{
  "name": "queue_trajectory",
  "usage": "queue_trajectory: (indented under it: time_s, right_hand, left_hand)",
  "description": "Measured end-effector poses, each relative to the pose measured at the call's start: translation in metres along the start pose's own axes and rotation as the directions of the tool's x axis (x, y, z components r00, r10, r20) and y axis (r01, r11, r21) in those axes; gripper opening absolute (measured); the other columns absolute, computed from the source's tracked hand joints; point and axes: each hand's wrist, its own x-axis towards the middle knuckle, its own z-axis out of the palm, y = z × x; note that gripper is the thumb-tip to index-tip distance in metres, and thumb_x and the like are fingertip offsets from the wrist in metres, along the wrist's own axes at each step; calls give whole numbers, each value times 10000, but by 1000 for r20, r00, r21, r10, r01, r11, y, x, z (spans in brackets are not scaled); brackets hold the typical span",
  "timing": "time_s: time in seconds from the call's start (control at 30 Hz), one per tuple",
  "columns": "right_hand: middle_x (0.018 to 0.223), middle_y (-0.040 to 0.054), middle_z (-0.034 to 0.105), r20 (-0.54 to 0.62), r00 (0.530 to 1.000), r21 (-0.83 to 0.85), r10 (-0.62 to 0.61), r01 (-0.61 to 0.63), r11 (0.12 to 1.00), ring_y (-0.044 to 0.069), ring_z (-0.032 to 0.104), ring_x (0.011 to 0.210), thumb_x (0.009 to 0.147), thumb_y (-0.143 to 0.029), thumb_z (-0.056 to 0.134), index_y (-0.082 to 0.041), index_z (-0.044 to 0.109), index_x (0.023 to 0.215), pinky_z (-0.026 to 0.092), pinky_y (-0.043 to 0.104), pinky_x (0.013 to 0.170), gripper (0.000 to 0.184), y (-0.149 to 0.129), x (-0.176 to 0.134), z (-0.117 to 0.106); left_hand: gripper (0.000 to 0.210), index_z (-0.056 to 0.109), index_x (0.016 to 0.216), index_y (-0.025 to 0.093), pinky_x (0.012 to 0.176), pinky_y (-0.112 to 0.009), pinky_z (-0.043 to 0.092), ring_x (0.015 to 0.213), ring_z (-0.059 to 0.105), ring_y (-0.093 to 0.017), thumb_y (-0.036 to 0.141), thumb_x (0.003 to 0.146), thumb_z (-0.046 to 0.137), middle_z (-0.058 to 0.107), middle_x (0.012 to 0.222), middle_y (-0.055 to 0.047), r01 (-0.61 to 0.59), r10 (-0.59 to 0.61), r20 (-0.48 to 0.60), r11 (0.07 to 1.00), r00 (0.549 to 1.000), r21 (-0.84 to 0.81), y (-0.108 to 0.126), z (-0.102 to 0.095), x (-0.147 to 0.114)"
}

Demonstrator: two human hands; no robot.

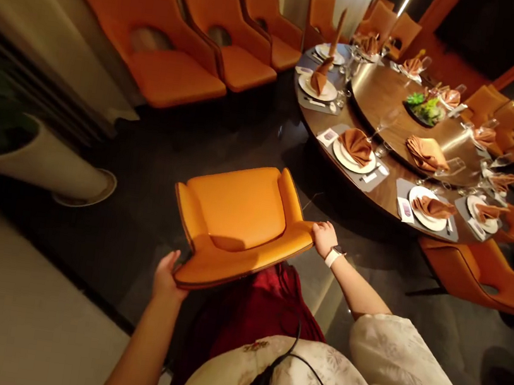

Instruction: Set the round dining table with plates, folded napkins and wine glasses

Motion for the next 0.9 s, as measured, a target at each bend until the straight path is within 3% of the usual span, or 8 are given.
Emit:
queue_trajectory:
  time_s: [0.13,0.27,0.4,0.5,0.63,0.73,0.83,0.9]
  right_hand:
    - [1104,148,721,-26,997,80,68,-66,995,273,523,1222,984,-102,366,-143,637,1145,235,402,1135,318,43,-60,25]
    - [1025,135,720,-29,993,145,117,-111,983,285,548,1108,941,-96,410,-168,639,1075,320,401,1014,275,80,-118,42]
    - [1018,122,721,-42,977,225,210,-196,955,280,555,1099,893,-85,458,-175,635,1050,344,387,977,254,132,-181,60]
    - [1084,121,726,-54,938,281,343,-315,906,269,545,1185,901,-88,452,-173,650,1040,325,384,1049,257,181,-229,79]
    - [1193,135,715,-40,818,269,574,-545,794,267,516,1305,940,-93,406,-160,675,1102,234,428,1177,322,254,-293,108]
    - [1271,154,687,-14,703,242,711,-688,684,275,455,1398,999,-136,342,-159,669,1153,282,462,1168,362,304,-340,128]
    - [1334,151,655,54,598,261,799,-781,567,274,365,1476,1038,-202,299,-167,653,1174,436,408,1042,381,343,-385,144]
    - [1357,136,641,74,551,282,831,-811,512,264,320,1505,1046,-217,271,-172,644,1201,473,371,998,406,360,-409,152]
  left_hand:
    - [550,617,1309,189,531,-230,528,516,511,-122,165,770,509,539,684,19,59,-59,15,997,998,-56,-10,36,-22]
    - [792,610,1345,210,476,-186,469,485,505,-110,27,584,489,505,642,28,3,-24,144,989,989,146,-9,88,-43]
    - [682,674,1163,158,466,-214,463,509,550,-130,47,517,483,587,696,-8,-58,-33,266,944,963,325,-36,149,-75]
    - [420,660,926,165,396,-215,364,449,492,-121,84,546,503,587,668,3,-84,-89,342,884,935,461,-80,188,-110]
    - [217,611,817,176,381,-189,243,410,423,-97,134,608,568,511,565,46,-164,-190,483,785,855,598,-161,226,-167]
    - [347,665,983,179,436,-194,339,478,520,-110,143,642,613,612,650,22,-198,-283,570,743,772,639,-225,249,-208]
    - [448,680,1110,181,641,-246,516,730,682,-173,155,663,696,729,911,-52,-227,-320,645,753,694,618,-281,271,-238]
    - [483,684,1151,178,773,-286,551,891,711,-221,178,673,747,738,1051,-87,-261,-335,687,748,645,610,-311,285,-253]
